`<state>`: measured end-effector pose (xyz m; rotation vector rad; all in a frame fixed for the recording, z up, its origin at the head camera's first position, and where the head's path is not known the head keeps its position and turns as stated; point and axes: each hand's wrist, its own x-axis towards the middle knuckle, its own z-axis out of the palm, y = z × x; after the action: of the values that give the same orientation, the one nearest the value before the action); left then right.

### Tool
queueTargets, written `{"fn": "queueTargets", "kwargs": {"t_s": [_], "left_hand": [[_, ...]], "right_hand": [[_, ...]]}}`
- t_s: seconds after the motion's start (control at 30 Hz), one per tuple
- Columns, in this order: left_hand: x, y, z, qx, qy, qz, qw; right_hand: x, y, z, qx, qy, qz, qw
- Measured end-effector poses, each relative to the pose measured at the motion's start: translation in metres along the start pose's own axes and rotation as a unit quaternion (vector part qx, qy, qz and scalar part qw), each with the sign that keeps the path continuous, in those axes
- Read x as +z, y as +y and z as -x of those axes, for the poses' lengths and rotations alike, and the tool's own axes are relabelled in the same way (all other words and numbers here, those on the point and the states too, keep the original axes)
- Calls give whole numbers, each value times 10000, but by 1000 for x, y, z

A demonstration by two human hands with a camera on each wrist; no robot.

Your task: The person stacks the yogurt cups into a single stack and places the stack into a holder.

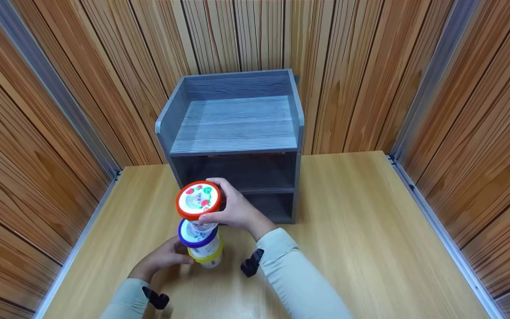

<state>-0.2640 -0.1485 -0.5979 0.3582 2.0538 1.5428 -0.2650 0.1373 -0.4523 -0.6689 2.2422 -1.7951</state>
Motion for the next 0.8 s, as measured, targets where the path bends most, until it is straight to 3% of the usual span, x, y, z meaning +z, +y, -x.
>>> {"fn": "queueTargets", "kwargs": {"t_s": [0.43,0.8], "left_hand": [[-1,-2,-1,240,-210,137,9994],[-2,-1,-1,67,-183,91,9998]], "right_hand": [[10,2,-3,-109,-164,-124,9997],[17,7,-7,120,-162,-37,9998]]}}
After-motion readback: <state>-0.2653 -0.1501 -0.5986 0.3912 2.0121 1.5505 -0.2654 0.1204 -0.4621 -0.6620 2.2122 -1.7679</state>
